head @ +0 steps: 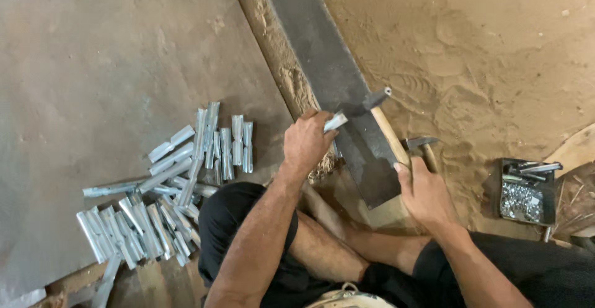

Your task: The person sits on the floor and repeatedly bends small metal strips into L-shapes using a hammer and a metal bar as a fulcrum. The person picks up each strip, positions it on the bar, and strikes it with the hammer to create a bend, then places the finished piece aside.

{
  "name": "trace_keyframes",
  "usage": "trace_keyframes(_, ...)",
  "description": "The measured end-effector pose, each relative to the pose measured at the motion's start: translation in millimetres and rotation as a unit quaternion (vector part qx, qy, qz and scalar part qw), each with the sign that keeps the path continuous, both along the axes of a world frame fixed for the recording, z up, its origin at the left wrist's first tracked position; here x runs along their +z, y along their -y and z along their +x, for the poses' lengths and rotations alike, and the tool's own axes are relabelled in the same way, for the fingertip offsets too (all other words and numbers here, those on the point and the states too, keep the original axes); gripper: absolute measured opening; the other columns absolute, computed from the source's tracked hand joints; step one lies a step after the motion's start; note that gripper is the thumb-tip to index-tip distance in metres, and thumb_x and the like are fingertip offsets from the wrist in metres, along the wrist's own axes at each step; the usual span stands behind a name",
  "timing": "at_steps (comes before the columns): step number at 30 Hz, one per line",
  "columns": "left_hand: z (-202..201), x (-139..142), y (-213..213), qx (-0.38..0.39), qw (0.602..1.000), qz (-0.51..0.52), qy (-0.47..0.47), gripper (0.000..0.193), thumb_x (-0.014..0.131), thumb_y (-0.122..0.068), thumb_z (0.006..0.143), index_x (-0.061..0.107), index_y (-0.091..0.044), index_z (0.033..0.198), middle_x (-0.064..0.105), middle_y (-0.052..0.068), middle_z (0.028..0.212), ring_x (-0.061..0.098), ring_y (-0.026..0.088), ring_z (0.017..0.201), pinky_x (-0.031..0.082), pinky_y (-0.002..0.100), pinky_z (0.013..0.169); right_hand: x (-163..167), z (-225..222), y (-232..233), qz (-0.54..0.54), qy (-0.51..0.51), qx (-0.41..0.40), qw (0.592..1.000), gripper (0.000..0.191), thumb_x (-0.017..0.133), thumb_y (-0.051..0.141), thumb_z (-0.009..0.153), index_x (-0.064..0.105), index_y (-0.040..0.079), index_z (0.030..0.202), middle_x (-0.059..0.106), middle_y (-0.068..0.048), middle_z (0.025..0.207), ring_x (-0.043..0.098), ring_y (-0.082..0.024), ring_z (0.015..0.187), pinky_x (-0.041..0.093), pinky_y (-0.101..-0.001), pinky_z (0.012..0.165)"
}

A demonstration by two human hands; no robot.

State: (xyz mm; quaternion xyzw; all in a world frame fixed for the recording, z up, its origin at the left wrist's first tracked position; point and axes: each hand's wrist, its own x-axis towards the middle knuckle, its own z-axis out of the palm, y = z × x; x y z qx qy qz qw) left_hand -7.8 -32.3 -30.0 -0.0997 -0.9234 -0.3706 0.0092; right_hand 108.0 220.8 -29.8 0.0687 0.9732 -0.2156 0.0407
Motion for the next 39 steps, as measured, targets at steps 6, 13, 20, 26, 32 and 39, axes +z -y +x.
trace_keyframes(6, -15.0, -4.0, -4.1, 0.062, 0.995, 0.032, 0.072, 0.052, 0.069, -0.029, 0.096, 0.047, -0.02, 0.142, 0.074, 0.02, 0.084, 0.07, 0.045, 0.08, 0.054, 0.056, 0.071, -13.2, 58.9, -48.9, -0.311, 0.272, -0.235, 0.88, 0.054, 0.061, 0.047, 0.096, 0.072, -0.006, 0.097, 0.06, -0.01, 0.067, 0.055, -0.023, 0.057, 0.045, -0.0416, 0.053)
trace_keyframes(13, -36.0, 24.7, -10.9, -0.032, 0.699, 0.656, 0.285, 0.052, 0.053, -0.013, 0.09, 0.056, -0.005, 0.141, 0.075, 0.019, 0.112, 0.075, 0.028, 0.087, 0.06, 0.039, 0.07, -3.5, 51.3, -91.2, -0.434, -0.05, 0.012, 0.899, 0.023, 0.063, 0.005, 0.088, 0.077, -0.002, 0.104, 0.076, -0.009, 0.095, 0.073, -0.017, 0.094, 0.057, -0.033, 0.082)
trace_keyframes(20, -43.7, -69.0, 7.1, 0.074, 0.834, 0.474, 0.272, 0.052, 0.067, -0.016, 0.089, 0.059, -0.001, 0.138, 0.071, 0.017, 0.103, 0.07, 0.025, 0.087, 0.056, 0.041, 0.073, 5.6, 56.9, -69.0, -0.731, 0.034, -0.251, 0.634, 0.019, 0.06, -0.004, 0.097, 0.065, -0.001, 0.115, 0.071, -0.014, 0.107, 0.074, -0.026, 0.093, 0.062, -0.0385, 0.081)
trace_keyframes(26, -38.8, -65.2, 8.1, 0.045, 0.995, 0.039, 0.086, 0.052, 0.076, -0.029, 0.093, 0.063, 0.002, 0.133, 0.074, 0.02, 0.101, 0.07, 0.03, 0.09, 0.055, 0.043, 0.081, 30.6, 32.2, -59.6, -0.766, 0.067, -0.243, 0.591, 0.022, 0.061, -0.002, 0.093, 0.064, 0.0, 0.114, 0.073, -0.013, 0.109, 0.076, -0.024, 0.098, 0.065, -0.0373, 0.086)
trace_keyframes(32, -31.7, -32.2, 0.2, 0.027, 0.931, 0.295, 0.213, 0.062, 0.057, -0.022, 0.093, 0.039, -0.001, 0.148, 0.072, 0.031, 0.111, 0.072, 0.043, 0.106, 0.057, 0.051, 0.094, 36.1, -24.1, -34.1, -0.737, 0.077, -0.199, 0.642, 0.016, 0.07, 0.013, 0.1, 0.064, 0.003, 0.111, 0.073, -0.011, 0.096, 0.073, -0.019, 0.082, 0.061, -0.0326, 0.072)
trace_keyframes(39, -50.5, -38.5, 4.9, 0.042, 0.688, 0.645, 0.329, 0.05, 0.031, -0.004, 0.093, 0.047, 0.001, 0.14, 0.055, 0.018, 0.103, 0.061, 0.03, 0.09, 0.056, 0.053, 0.084, 16.8, -103.7, 13.6, -0.598, 0.122, -0.166, 0.774, 0.017, 0.072, 0.01, 0.095, 0.068, -0.003, 0.105, 0.071, -0.013, 0.083, 0.072, -0.019, 0.067, 0.061, -0.0308, 0.06)
